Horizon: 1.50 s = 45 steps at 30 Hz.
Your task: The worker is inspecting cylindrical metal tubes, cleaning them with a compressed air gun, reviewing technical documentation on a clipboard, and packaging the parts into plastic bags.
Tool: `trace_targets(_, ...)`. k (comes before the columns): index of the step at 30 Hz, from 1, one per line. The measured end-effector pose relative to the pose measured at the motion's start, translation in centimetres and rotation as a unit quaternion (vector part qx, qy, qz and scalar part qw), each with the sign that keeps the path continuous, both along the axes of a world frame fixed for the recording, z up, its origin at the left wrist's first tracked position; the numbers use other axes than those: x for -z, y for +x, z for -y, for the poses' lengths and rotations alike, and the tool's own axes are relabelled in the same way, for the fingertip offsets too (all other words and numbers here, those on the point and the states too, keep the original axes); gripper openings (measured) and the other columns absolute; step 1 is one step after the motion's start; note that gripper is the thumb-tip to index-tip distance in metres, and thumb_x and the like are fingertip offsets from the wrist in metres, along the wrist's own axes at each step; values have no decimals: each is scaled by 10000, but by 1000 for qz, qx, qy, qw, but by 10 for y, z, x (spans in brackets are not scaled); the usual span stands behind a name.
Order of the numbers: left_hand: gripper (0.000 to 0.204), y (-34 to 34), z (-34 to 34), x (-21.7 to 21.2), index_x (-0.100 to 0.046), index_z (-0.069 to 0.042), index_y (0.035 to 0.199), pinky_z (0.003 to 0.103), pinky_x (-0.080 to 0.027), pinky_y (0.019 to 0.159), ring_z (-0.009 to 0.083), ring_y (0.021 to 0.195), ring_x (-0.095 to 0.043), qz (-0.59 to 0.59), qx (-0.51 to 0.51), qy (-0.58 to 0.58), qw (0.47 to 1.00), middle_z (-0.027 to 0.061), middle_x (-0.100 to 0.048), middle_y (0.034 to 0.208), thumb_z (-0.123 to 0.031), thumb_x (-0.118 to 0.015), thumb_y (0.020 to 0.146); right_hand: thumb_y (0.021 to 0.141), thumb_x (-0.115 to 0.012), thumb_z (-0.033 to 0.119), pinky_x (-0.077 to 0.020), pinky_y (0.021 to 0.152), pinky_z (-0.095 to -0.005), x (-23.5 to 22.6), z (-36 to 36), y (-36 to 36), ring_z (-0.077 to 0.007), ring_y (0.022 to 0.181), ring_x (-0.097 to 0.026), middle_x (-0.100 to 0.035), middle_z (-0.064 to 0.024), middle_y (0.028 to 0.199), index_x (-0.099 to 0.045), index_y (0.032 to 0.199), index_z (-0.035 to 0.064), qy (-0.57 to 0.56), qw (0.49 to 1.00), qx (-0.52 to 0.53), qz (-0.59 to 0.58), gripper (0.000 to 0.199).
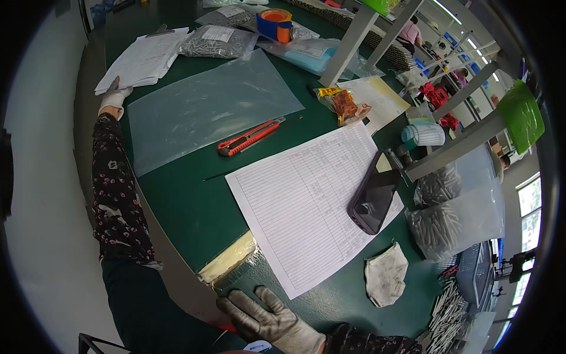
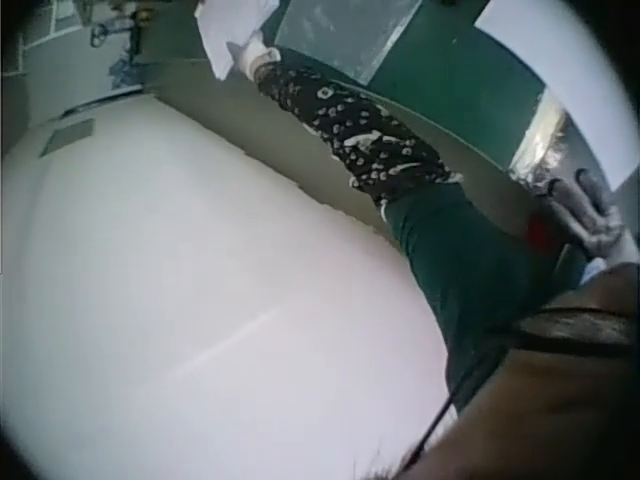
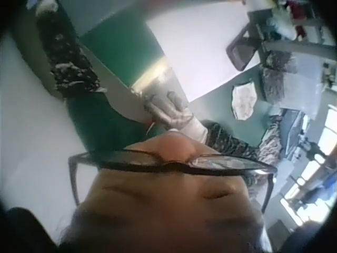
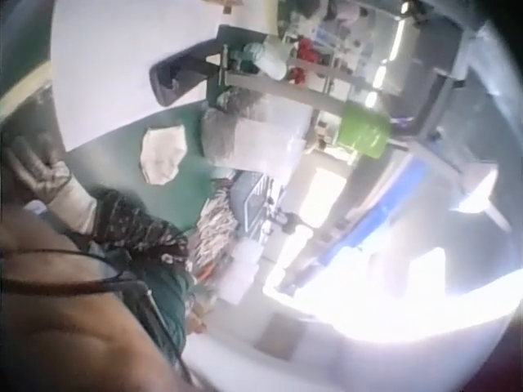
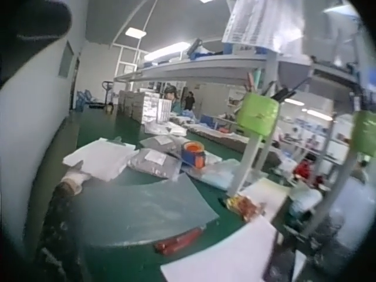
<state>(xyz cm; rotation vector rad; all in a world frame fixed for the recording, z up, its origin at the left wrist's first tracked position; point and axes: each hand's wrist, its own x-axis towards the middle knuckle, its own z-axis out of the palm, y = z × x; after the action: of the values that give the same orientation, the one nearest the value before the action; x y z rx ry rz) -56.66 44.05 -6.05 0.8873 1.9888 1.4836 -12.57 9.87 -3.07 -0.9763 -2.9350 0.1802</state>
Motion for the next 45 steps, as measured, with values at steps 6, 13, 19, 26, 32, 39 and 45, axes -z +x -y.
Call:
trace_targets(6,742,-7,4,-2,-300,-233,1380,324,-321,1015,237,1287,-318,-221,-17,-59,973,136,-285,1412,-294,-673,742,888,-439,121,-406,993,-363,13,5,3,-175,1295,-303,-253,11,1412,-411,1297,174,130,988,-27,76,414)
trace_targets(13,694,33,29,-31,-274,-341,1376,503,-236,1021,240,1357,-116,-496,-127,-231,828,74,-198,1455,-373,-590,759,911,-362,185,-261,1080,-377,-16,1,-8,-157,1323,-237,-232,-19,1432,-366,1277,153,67,990,-51,116,367)
trace_targets(19,674,48,43,-5,-283,-333,1377,521,-166,1040,277,1363,-63,-359,-123,-206,902,60,-214,1455,-376,-563,765,862,-348,213,-98,1097,-456,-20,-8,4,-227,1354,-158,-207,-95,1447,-369,1250,111,-56,996,-43,-52,402)
trace_targets(26,442,74,86,4,-444,-152,1254,491,-315,996,359,1227,-347,-285,-180,139,931,158,-311,1378,-200,-580,836,822,-362,254,-117,1083,-500,-14,-11,7,-288,1342,-170,-218,-167,1423,-492,1183,40,-13,996,-63,-62,439)
trace_targets(32,455,88,127,-51,-439,-25,1153,409,-513,813,265,1002,-527,382,-196,436,791,121,-492,1136,-165,-672,788,818,-393,247,-133,1085,-489,-27,-2,1,-293,1331,-192,-247,-173,1405,-512,1178,31,-26,994,-73,-71,436)
trace_targets(39,340,82,119,-51,-459,3,1137,421,-563,720,302,941,-561,429,-207,306,825,142,-545,1074,-74,-554,820,782,-437,221,-137,1083,-495,-24,0,3,-292,1324,-209,-264,-177,1396,-516,1169,6,-47,986,-62,-146,450)
trace_targets(45,338,67,191,-61,-460,39,1137,343,-540,720,283,964,-558,387,-80,395,829,162,-551,1092,-106,-521,838,756,-452,194,-143,1090,-468,-22,1,6,-274,1322,-230,-321,-163,1373,-558,1122,7,0,989,-75,-131,425)
